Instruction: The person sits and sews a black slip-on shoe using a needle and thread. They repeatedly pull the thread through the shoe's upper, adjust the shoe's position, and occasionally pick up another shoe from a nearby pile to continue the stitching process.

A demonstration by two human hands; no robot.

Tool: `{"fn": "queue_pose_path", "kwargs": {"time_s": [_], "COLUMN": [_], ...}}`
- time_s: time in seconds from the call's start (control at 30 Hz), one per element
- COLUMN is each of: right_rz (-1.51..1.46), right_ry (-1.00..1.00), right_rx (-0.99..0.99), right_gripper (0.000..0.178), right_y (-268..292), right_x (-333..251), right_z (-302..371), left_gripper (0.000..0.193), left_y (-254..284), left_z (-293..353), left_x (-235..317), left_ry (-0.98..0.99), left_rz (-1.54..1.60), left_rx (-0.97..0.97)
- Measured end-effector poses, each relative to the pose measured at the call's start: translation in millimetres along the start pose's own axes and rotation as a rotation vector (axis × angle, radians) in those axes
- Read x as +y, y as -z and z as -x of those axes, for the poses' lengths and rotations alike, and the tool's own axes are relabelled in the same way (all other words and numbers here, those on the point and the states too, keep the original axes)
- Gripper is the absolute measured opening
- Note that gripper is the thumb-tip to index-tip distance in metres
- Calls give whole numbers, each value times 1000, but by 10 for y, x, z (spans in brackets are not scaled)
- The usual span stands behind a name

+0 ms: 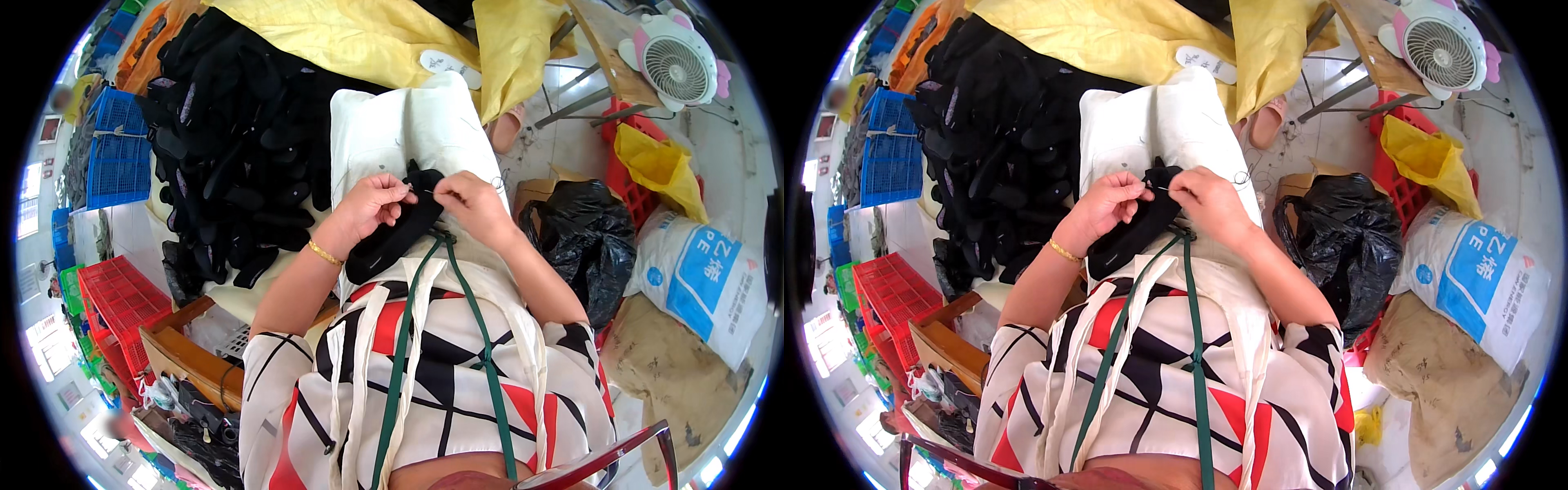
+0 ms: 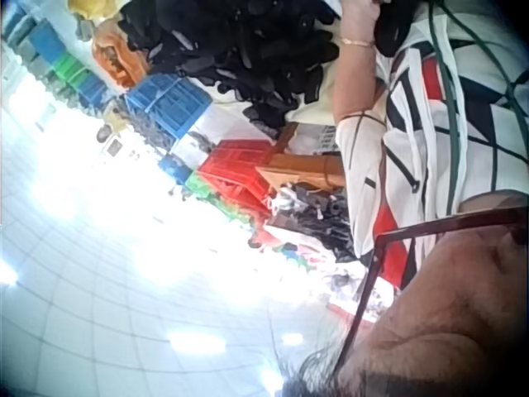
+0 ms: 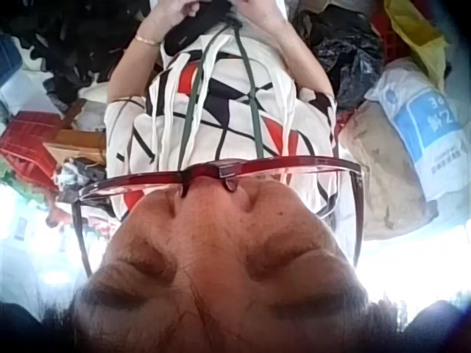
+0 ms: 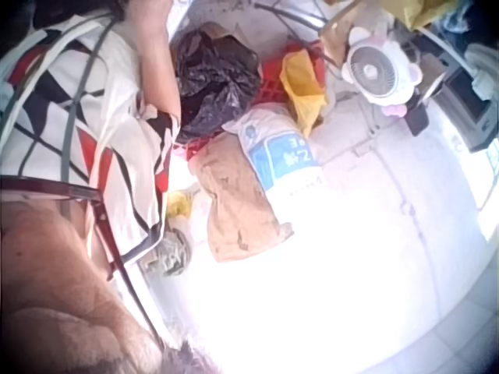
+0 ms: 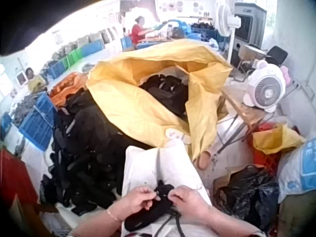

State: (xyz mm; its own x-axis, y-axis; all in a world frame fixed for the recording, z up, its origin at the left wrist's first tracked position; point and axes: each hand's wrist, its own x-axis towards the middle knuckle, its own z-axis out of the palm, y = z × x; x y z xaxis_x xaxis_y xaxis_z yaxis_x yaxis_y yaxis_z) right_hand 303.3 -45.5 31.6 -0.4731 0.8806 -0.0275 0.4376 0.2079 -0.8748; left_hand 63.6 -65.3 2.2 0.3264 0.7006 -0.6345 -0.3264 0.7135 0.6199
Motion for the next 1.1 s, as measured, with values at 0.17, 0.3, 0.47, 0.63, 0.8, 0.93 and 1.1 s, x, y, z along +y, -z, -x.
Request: {"fn": "queue_pose_path", "kwargs": {"time_s": [0.17, 0.3, 0.47, 0.63, 0.8, 0.93, 1.1], "right_rz": [375, 470, 255, -150, -1025, -1606, -1303], "right_ry": [149, 210, 172, 237, -480, -369, -301], "right_rx": [26, -22, 28, 156, 245, 658, 1357], "right_gripper": [6, 5, 5, 8, 11, 10, 25], "right_y": [-294, -338, -421, -519, 176, 973, 1730], "right_x": [13, 66, 75, 215, 186, 910, 1840], "right_z": [-276, -347, -355, -323, 77, 545, 1259], "left_gripper": [13, 15, 15, 16, 13, 11, 12], "left_y": [-35, -13, 77, 39, 182, 174, 192], "left_z": [98, 28, -69, -44, -16, -8, -75], "left_x": [93, 112, 59, 35, -41, -70, -78], "left_ry": [-175, -293, -153, -159, -154, -118, -66], "left_rz": [-626, -780, -626, -520, -198, -73, 8], "left_rx": [63, 138, 181, 168, 83, 44, 14]}}
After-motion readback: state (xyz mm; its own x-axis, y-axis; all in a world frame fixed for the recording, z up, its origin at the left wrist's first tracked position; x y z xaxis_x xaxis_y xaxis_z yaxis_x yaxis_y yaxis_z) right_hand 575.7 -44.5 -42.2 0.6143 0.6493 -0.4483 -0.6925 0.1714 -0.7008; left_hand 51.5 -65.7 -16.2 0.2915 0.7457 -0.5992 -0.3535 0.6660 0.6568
